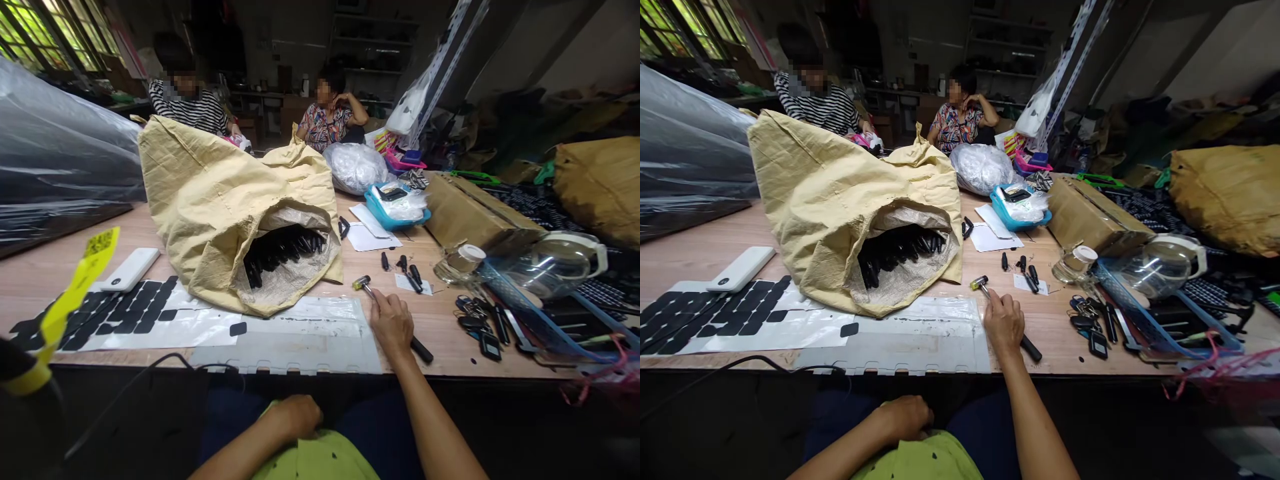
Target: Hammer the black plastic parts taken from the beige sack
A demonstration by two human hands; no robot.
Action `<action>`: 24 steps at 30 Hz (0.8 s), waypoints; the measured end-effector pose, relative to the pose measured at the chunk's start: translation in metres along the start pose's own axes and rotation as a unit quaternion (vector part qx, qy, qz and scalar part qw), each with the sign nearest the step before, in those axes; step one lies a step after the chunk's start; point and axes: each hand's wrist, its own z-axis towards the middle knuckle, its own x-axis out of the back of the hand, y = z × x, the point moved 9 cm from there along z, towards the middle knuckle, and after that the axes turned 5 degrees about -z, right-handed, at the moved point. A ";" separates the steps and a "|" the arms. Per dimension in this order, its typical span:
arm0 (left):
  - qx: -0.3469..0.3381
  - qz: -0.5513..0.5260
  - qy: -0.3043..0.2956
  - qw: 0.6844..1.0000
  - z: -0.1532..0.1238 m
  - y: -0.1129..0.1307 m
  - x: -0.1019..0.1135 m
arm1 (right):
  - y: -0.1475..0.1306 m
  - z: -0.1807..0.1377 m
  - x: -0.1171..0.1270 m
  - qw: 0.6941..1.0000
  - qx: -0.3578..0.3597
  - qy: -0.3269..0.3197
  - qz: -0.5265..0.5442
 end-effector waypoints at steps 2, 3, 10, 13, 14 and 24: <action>-0.066 -0.030 0.015 0.997 -0.021 0.026 0.033 | 0.000 0.000 -0.001 1.000 -0.001 -0.005 -0.001; -0.093 -0.075 0.036 0.992 -0.033 0.036 0.056 | 0.000 0.000 -0.001 1.000 -0.001 -0.006 -0.001; 0.294 -0.106 0.492 0.812 -0.124 -0.053 0.240 | -0.004 0.002 -0.001 1.000 -0.008 -0.014 0.009; 0.396 -0.106 0.528 0.744 -0.136 -0.087 0.256 | -0.005 0.003 -0.001 1.000 -0.011 -0.020 0.012; 0.403 -0.113 0.533 0.735 -0.135 -0.094 0.258 | -0.005 0.003 -0.001 1.000 -0.011 -0.020 0.011; 0.264 -0.061 0.599 0.754 -0.120 -0.058 0.251 | -0.008 0.003 0.003 1.000 -0.022 -0.021 0.009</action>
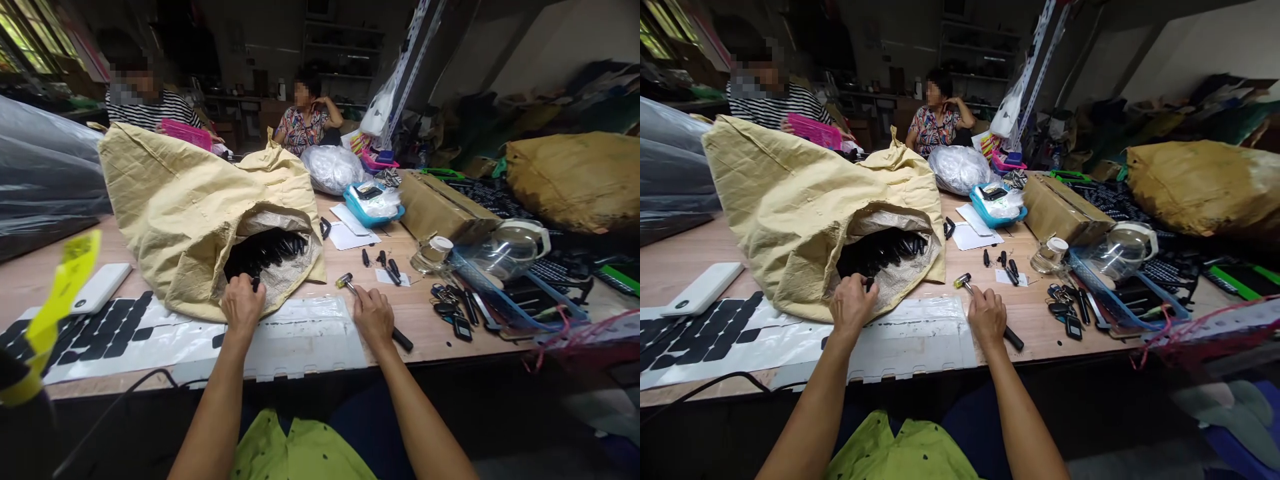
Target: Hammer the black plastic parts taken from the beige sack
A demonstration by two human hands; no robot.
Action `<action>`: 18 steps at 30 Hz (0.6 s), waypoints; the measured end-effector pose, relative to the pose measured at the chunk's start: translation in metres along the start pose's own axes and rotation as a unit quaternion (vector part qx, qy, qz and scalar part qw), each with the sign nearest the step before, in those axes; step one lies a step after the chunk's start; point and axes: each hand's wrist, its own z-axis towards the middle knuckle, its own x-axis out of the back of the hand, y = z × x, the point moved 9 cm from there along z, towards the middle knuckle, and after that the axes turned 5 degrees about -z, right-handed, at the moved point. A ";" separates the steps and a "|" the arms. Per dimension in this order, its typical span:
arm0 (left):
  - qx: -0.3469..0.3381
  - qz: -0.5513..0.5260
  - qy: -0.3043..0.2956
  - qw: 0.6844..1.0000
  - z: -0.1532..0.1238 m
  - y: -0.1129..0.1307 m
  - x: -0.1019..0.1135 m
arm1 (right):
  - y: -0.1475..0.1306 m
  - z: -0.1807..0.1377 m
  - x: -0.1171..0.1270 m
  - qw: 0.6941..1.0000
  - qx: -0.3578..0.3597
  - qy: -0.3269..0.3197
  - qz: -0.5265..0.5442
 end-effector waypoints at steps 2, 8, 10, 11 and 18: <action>-0.120 -0.053 -0.055 0.990 -0.019 0.026 -0.014 | 0.000 0.000 0.000 1.000 -0.002 -0.003 -0.001; -0.345 -0.143 -0.245 0.895 -0.076 0.066 -0.073 | -0.002 -0.001 0.000 1.000 -0.004 -0.009 -0.009; -0.348 -0.160 -0.233 0.894 -0.078 0.060 -0.082 | -0.002 -0.001 0.000 1.000 -0.004 -0.009 -0.010; -0.346 -0.171 -0.227 0.894 -0.078 0.057 -0.084 | -0.002 -0.001 0.000 1.000 -0.004 -0.010 -0.010; -0.339 -0.192 -0.223 0.894 -0.079 0.051 -0.085 | 0.000 -0.002 -0.001 1.000 -0.011 -0.012 -0.005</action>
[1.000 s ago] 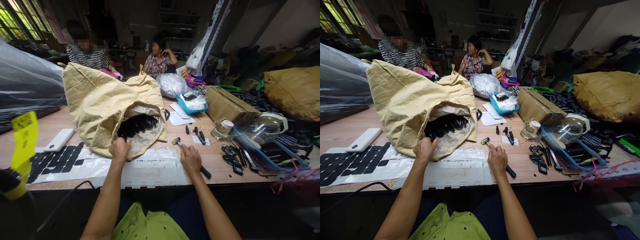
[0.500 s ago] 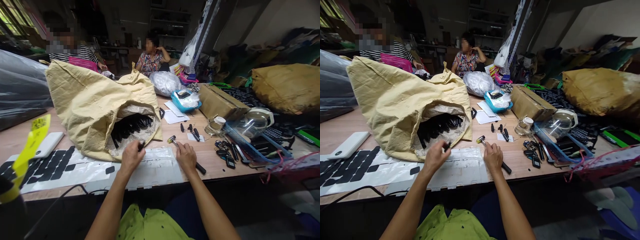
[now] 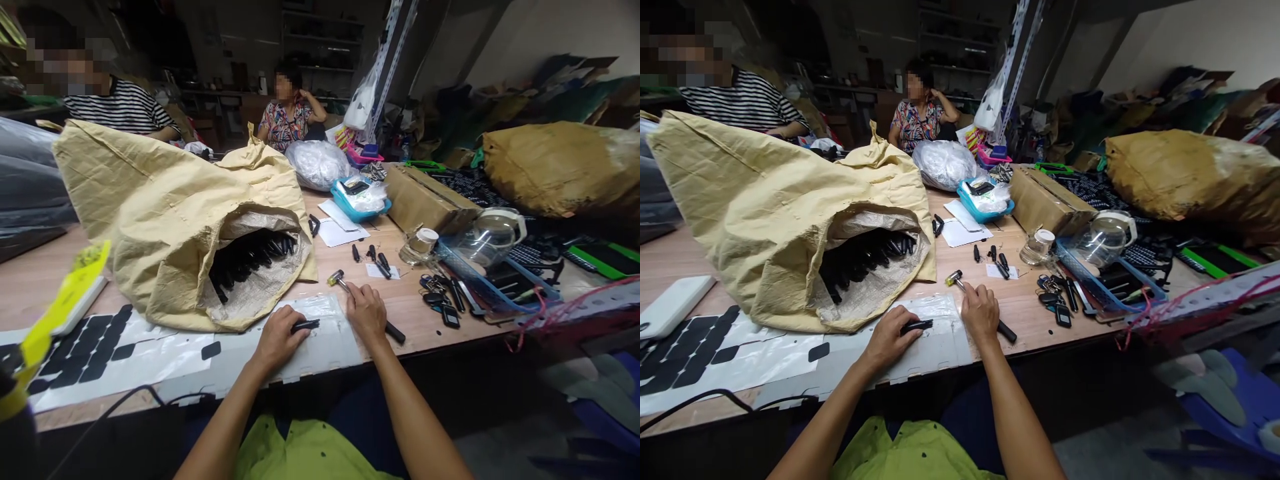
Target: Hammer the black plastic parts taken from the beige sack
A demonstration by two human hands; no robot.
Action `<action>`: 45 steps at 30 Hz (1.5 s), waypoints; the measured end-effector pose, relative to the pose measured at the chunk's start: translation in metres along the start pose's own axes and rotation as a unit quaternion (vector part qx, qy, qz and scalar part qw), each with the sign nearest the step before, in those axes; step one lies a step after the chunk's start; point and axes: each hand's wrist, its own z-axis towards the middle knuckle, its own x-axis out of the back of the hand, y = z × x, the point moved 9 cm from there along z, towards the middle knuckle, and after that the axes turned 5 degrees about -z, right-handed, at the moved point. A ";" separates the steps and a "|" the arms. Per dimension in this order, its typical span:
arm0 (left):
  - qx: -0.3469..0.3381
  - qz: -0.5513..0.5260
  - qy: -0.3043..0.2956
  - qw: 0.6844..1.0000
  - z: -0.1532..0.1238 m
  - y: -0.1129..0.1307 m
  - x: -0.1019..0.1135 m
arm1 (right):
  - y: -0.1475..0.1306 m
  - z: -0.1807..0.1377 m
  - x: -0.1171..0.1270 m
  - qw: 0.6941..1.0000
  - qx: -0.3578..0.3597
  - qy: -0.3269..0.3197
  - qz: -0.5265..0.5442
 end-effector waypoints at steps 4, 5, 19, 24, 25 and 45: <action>-0.001 -0.007 0.005 1.000 -0.001 0.003 0.001 | 0.001 -0.001 0.000 1.000 0.003 0.003 0.005; -0.003 -0.009 0.006 1.000 -0.001 0.003 0.001 | 0.001 -0.001 0.000 1.000 0.003 0.005 0.006; 0.000 -0.014 0.004 1.000 -0.002 0.001 0.001 | 0.001 -0.001 -0.003 1.000 0.002 0.006 0.007; 0.001 -0.009 0.003 1.000 -0.001 0.002 0.001 | 0.000 -0.001 -0.001 1.000 0.003 0.010 0.007; 0.002 -0.008 0.004 1.000 -0.001 0.001 0.001 | 0.000 0.000 -0.001 1.000 0.003 0.011 0.007; -0.010 -0.021 0.015 1.000 0.000 -0.003 0.001 | -0.001 0.000 -0.001 1.000 0.008 0.019 0.012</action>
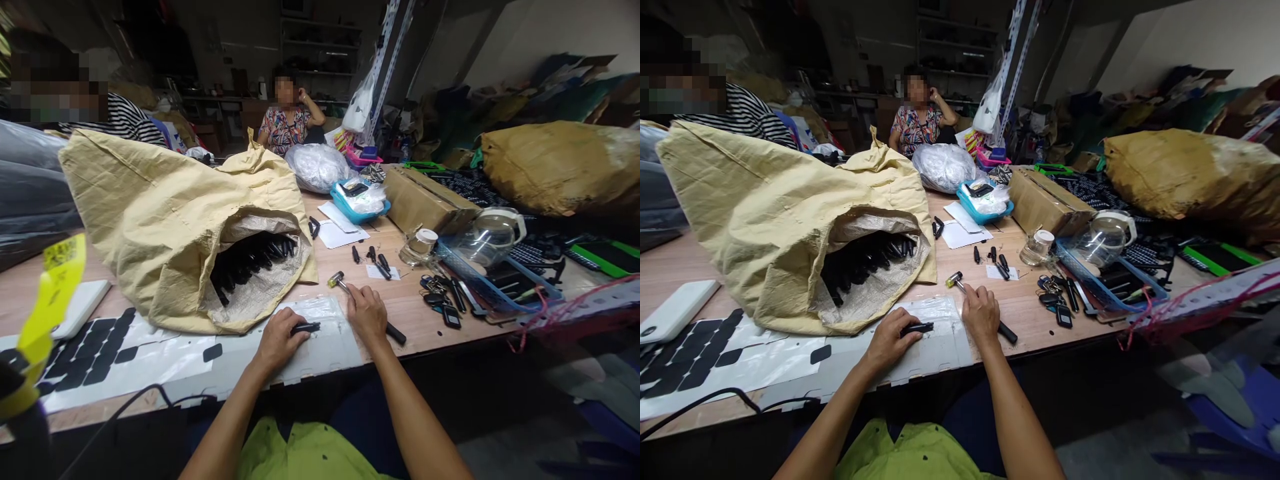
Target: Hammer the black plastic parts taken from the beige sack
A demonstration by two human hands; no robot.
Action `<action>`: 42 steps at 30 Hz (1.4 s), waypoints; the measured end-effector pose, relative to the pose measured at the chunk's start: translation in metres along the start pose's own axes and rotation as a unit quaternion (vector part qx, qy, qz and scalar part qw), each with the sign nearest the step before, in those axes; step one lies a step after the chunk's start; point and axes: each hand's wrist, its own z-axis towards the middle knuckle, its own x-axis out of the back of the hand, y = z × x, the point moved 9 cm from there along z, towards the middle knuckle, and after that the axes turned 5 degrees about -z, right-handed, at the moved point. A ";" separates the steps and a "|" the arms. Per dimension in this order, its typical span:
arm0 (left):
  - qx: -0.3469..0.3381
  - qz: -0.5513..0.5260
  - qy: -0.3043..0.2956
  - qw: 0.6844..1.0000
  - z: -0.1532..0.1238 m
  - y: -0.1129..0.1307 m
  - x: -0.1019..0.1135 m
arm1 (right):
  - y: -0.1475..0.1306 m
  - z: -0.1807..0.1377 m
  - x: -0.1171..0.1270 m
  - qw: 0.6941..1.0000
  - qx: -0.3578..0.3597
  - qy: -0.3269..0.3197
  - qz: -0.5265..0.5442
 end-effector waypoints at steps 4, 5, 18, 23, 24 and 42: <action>0.001 -0.001 0.002 1.000 0.000 0.000 0.001 | -0.001 0.000 0.001 1.000 -0.001 0.005 0.001; 0.000 -0.001 0.003 1.000 0.000 0.000 0.001 | -0.001 0.000 0.001 1.000 -0.002 0.006 0.001; -0.001 -0.002 0.006 1.000 -0.001 0.000 0.002 | -0.001 0.001 0.001 1.000 -0.001 -0.003 -0.001; 0.004 0.002 0.004 1.000 -0.001 0.000 0.001 | -0.002 0.001 0.003 1.000 -0.001 0.007 -0.003; 0.003 0.002 0.004 1.000 -0.001 0.000 0.001 | -0.002 0.001 0.003 1.000 -0.001 0.008 -0.003; 0.004 -0.003 -0.003 1.000 0.000 -0.001 0.001 | -0.002 0.001 0.001 1.000 -0.004 -0.010 -0.002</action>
